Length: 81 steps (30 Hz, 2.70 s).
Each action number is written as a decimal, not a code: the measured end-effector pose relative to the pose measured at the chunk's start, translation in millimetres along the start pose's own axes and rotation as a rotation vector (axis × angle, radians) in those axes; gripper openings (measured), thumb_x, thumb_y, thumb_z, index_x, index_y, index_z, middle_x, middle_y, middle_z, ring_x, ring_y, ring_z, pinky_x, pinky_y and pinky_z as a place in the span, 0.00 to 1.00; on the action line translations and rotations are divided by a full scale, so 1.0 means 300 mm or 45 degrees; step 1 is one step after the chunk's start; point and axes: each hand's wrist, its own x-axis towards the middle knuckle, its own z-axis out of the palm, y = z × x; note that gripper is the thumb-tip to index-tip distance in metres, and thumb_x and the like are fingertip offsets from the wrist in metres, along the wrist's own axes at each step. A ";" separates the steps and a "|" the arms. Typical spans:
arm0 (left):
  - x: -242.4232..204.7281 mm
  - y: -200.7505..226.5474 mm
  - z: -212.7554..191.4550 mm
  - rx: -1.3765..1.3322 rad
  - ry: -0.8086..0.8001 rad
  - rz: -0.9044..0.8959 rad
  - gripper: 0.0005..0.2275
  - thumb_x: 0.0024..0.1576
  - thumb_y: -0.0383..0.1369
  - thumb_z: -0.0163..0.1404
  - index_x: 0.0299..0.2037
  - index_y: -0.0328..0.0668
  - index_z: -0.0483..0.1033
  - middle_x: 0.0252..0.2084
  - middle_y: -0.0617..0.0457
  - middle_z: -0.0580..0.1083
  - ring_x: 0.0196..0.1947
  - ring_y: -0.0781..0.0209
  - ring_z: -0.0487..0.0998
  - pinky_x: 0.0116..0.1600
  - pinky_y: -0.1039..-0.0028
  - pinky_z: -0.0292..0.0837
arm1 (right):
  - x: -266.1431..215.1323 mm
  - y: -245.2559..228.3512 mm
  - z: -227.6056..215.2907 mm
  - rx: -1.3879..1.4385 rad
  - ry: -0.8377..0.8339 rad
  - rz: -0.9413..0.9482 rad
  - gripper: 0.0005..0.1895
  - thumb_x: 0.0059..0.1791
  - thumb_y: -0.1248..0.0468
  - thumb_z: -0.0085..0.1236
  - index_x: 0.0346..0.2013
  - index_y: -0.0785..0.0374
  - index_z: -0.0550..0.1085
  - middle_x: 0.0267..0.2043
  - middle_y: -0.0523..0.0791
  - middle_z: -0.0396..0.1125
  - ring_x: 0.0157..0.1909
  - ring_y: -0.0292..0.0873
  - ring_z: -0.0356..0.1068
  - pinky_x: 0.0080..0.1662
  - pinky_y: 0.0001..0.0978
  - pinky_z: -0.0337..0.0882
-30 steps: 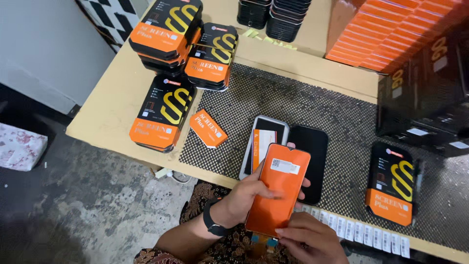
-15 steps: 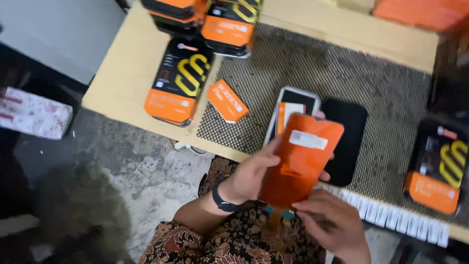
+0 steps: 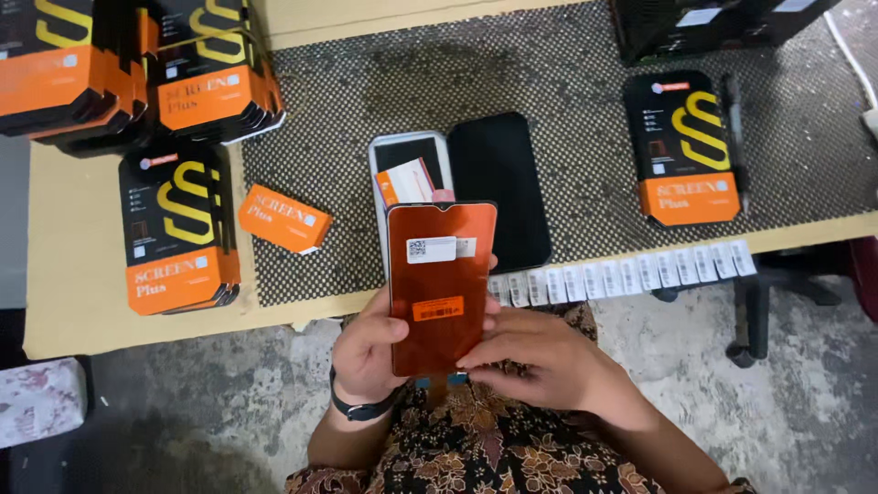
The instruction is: The person picks up a packaged phone screen replacement, removes it from the plastic sleeve, and inspects the front and back of the screen. They then place it back into the packaging and repeat the process with a second unit.
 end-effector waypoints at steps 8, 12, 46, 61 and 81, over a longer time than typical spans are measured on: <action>0.008 0.003 0.013 0.058 0.030 0.000 0.31 0.58 0.31 0.47 0.69 0.17 0.54 0.71 0.22 0.58 0.62 0.32 0.71 0.67 0.47 0.69 | -0.005 0.026 -0.012 0.006 -0.026 -0.101 0.06 0.52 0.68 0.62 0.44 0.61 0.77 0.43 0.47 0.76 0.43 0.45 0.78 0.48 0.37 0.80; -0.016 0.000 -0.018 0.081 0.043 0.023 0.29 0.59 0.31 0.47 0.70 0.21 0.55 0.63 0.20 0.66 0.58 0.31 0.73 0.67 0.45 0.68 | -0.012 0.056 0.009 -0.051 0.006 -0.174 0.08 0.52 0.69 0.63 0.45 0.61 0.77 0.42 0.46 0.74 0.41 0.44 0.74 0.47 0.37 0.77; -0.229 -0.056 -0.140 -0.137 0.278 0.110 0.29 0.58 0.27 0.49 0.70 0.27 0.55 0.59 0.17 0.66 0.56 0.28 0.74 0.57 0.48 0.77 | -0.037 0.135 0.156 -0.378 -0.145 -0.363 0.04 0.57 0.65 0.53 0.47 0.56 0.70 0.27 0.39 0.69 0.23 0.33 0.60 0.30 0.27 0.58; -0.190 -0.062 -0.108 0.054 0.266 0.185 0.28 0.60 0.33 0.52 0.68 0.26 0.57 0.68 0.25 0.62 0.56 0.31 0.74 0.57 0.47 0.76 | -0.037 0.117 0.149 -0.372 -0.110 -0.295 0.02 0.56 0.65 0.51 0.40 0.55 0.72 0.24 0.38 0.67 0.22 0.35 0.59 0.31 0.28 0.61; -0.105 -0.034 0.133 0.362 -0.052 0.155 0.44 0.61 0.64 0.44 0.74 0.29 0.54 0.67 0.38 0.68 0.68 0.45 0.71 0.76 0.47 0.69 | 0.071 -0.142 -0.089 -0.367 0.392 -0.314 0.03 0.48 0.66 0.51 0.32 0.63 0.70 0.20 0.45 0.63 0.19 0.42 0.64 0.29 0.34 0.67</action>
